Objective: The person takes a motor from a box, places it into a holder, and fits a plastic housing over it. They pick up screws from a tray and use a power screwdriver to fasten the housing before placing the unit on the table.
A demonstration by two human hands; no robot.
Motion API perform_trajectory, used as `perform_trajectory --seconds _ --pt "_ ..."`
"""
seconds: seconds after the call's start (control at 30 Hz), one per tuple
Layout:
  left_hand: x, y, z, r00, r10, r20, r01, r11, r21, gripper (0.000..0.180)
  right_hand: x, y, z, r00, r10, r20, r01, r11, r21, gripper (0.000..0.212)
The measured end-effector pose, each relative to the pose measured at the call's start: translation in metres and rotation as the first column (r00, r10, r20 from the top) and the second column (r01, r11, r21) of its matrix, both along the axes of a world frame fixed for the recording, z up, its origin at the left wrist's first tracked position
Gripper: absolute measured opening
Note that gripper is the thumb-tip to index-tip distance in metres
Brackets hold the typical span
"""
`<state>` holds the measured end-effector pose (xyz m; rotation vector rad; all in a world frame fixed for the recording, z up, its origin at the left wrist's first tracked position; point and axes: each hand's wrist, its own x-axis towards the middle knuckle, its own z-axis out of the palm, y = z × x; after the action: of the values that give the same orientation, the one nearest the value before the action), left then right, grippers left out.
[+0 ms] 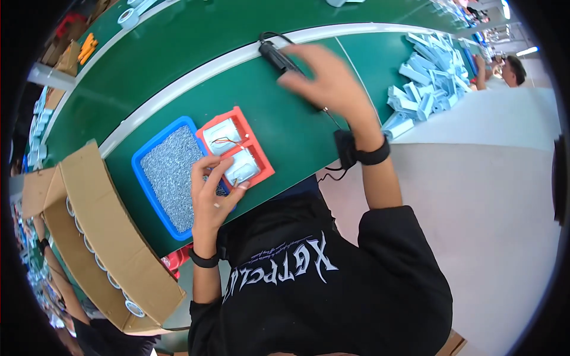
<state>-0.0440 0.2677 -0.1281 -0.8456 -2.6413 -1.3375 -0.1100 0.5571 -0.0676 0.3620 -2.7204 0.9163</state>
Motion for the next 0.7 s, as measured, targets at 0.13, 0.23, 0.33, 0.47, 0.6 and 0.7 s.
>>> perform_trajectory --seconds 0.13,0.23,0.33,0.47,0.6,0.7 --pt "-0.003 -0.001 -0.001 0.983 -0.017 0.185 -0.004 0.994 0.111 0.047 0.035 0.099 -0.02 0.506 -0.861 -0.041 0.737 0.407 0.54 0.057" --pt "-0.005 0.0 -0.005 0.992 -0.028 0.123 0.022 0.999 0.047 0.047 0.048 0.114 -0.04 0.189 -0.977 0.102 0.706 0.207 0.677 0.068" --pt "0.001 0.002 -0.01 0.998 0.006 0.067 -0.009 0.999 0.052 0.049 0.06 0.128 -0.082 0.109 -0.991 0.078 0.723 0.133 0.678 0.072" --pt "0.001 -0.001 -0.018 0.998 -0.006 0.057 0.001 0.997 0.076 0.051 0.067 0.117 -0.071 0.087 -0.991 0.099 0.759 0.13 0.638 0.073" --pt "-0.001 -0.007 -0.022 0.998 -0.035 0.045 0.031 0.995 0.092 0.052 0.068 0.127 -0.075 0.082 -0.972 0.218 0.872 0.176 0.457 0.076" --pt "-0.002 -0.008 -0.022 0.998 -0.052 0.047 0.047 0.994 0.097 0.054 0.065 0.145 -0.093 0.113 -0.959 0.258 0.909 0.205 0.362 0.078"
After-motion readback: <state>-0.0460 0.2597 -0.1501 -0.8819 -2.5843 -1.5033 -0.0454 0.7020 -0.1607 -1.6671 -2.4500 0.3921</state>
